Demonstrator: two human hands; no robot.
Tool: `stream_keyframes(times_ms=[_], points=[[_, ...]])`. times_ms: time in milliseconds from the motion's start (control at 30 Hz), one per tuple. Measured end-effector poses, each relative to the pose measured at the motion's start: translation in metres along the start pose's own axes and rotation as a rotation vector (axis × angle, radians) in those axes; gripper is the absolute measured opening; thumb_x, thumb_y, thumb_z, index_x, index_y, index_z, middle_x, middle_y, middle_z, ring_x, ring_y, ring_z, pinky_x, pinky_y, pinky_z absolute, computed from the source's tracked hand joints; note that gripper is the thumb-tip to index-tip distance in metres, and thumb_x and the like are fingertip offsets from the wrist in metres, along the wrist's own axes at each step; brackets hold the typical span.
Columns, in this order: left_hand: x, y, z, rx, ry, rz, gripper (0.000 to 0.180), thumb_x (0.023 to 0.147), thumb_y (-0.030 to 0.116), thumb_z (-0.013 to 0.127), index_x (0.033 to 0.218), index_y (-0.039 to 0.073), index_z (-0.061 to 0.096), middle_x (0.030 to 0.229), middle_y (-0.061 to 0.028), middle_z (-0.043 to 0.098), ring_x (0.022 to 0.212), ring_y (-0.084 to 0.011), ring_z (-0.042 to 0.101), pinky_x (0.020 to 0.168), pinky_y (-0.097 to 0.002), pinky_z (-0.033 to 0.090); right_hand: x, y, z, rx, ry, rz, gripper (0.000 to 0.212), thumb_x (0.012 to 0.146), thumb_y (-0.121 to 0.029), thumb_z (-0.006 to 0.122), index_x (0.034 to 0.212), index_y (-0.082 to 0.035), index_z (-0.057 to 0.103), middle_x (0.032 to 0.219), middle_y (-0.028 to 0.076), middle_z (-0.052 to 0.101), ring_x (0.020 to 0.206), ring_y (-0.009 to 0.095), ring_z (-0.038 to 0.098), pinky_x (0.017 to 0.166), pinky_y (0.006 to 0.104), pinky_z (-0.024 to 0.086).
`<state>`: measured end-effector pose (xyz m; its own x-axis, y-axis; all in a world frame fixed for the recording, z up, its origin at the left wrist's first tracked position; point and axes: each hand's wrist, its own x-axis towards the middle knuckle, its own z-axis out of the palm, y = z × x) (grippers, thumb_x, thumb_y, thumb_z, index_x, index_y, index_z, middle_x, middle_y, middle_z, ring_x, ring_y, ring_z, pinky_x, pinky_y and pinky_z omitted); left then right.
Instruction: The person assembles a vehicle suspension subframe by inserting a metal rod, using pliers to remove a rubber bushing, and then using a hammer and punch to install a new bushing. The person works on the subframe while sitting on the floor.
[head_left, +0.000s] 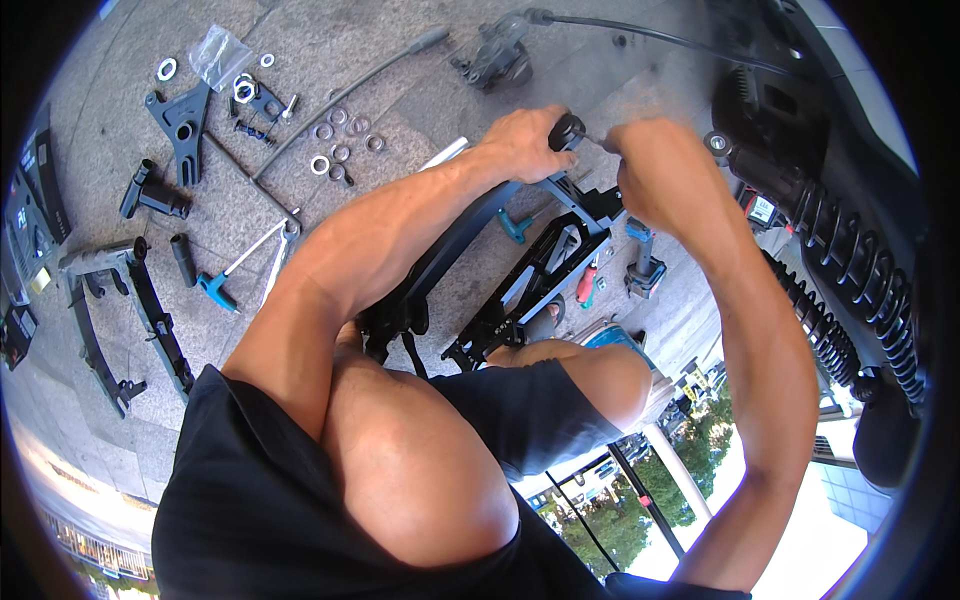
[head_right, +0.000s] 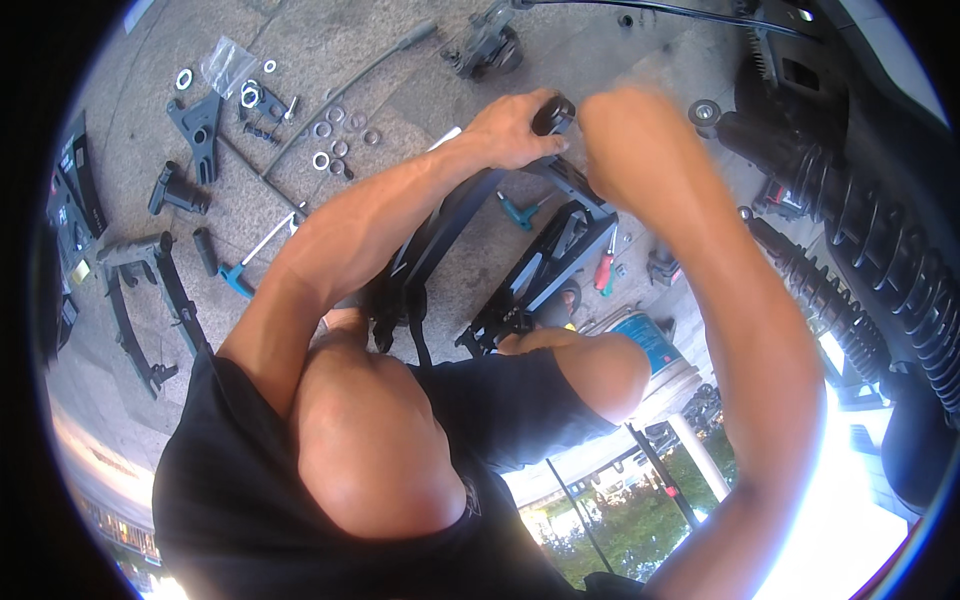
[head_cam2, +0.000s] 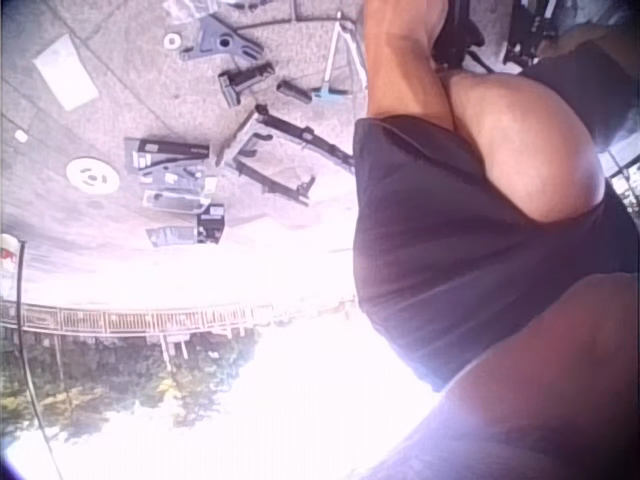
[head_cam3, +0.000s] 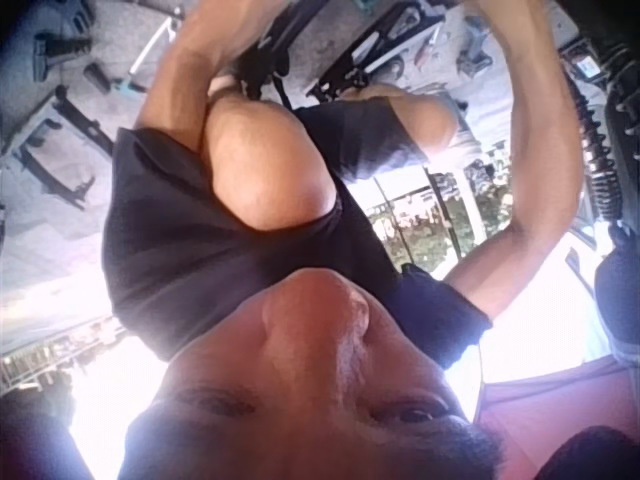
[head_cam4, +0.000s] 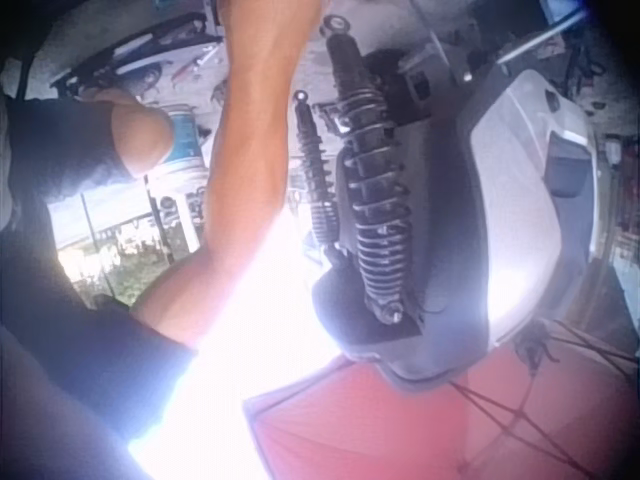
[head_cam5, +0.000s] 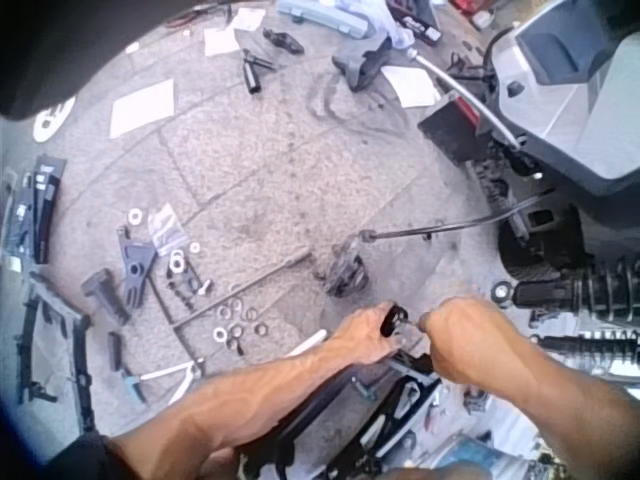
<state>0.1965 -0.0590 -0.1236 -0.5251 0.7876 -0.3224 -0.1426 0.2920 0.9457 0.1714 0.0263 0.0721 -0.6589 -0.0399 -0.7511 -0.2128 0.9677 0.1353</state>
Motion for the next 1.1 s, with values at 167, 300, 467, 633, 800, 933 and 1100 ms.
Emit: stream_keyframes(times_ms=[167,300,467,633,800,933,1100], points=[[0.001,-0.002,0.001,0.001,-0.005,-0.002,0.059,0.077,0.035,0.072,0.125,0.004,0.055,0.110,-0.0218,0.065,0.104,-0.0369,0.062,0.091,-0.0426,0.049,-0.009,0.000,0.005,0.040,0.055,0.099,0.018,0.069,0.002,0.060,0.085,0.002,0.068,0.078,0.023,0.064,0.081,0.042,0.062,0.074,0.0478,0.050],[0.003,-0.003,0.003,0.017,0.003,0.024,0.057,0.076,0.034,0.072,0.122,0.005,0.057,0.105,-0.0209,0.067,0.102,-0.0371,0.063,0.090,-0.0427,0.049,0.008,-0.015,-0.007,-0.042,0.050,0.019,0.019,0.068,0.003,0.059,0.085,0.001,0.069,0.079,0.022,0.065,0.081,0.042,0.062,0.075,0.0477,0.050],[0.002,-0.004,0.004,0.000,0.022,0.011,0.058,0.075,0.034,0.072,0.123,0.005,0.057,0.105,-0.0213,0.067,0.102,-0.0375,0.063,0.090,-0.0429,0.049,0.002,-0.009,-0.005,-0.020,-0.058,0.046,0.022,0.068,0.003,0.060,0.088,0.000,0.069,0.082,0.022,0.065,0.084,0.041,0.062,0.076,0.0479,0.049],[0.001,-0.003,0.003,-0.006,0.014,0.012,0.059,0.076,0.034,0.072,0.124,0.005,0.056,0.106,-0.0214,0.067,0.102,-0.0376,0.063,0.090,-0.0429,0.049,-0.015,0.003,0.009,0.087,0.095,0.043,0.021,0.068,0.002,0.060,0.088,0.000,0.068,0.083,0.022,0.065,0.084,0.040,0.062,0.076,0.0480,0.049],[0.001,-0.001,0.002,0.027,0.024,0.023,0.059,0.076,0.034,0.072,0.124,0.004,0.056,0.105,-0.0219,0.067,0.101,-0.0372,0.064,0.090,-0.0424,0.049,0.003,-0.008,-0.005,-0.038,0.019,0.050,0.020,0.070,0.002,0.060,0.088,0.001,0.068,0.083,0.023,0.065,0.085,0.040,0.062,0.076,0.0481,0.049],[0.000,0.001,0.000,0.029,0.011,0.012,0.060,0.076,0.034,0.073,0.124,0.002,0.055,0.106,-0.0220,0.067,0.100,-0.0365,0.064,0.090,-0.0417,0.049,0.004,-0.007,-0.008,-0.023,-0.071,0.053,0.021,0.071,0.002,0.059,0.090,0.000,0.068,0.084,0.022,0.065,0.085,0.041,0.062,0.076,0.0477,0.050],[-0.001,0.002,0.000,0.018,0.028,0.027,0.059,0.076,0.033,0.073,0.124,0.002,0.055,0.106,-0.0218,0.067,0.101,-0.0366,0.064,0.091,-0.0413,0.050,-0.021,0.012,0.015,0.155,0.119,0.028,0.023,0.074,0.001,0.058,0.094,0.000,0.069,0.084,0.022,0.064,0.084,0.041,0.062,0.077,0.0470,0.050]])
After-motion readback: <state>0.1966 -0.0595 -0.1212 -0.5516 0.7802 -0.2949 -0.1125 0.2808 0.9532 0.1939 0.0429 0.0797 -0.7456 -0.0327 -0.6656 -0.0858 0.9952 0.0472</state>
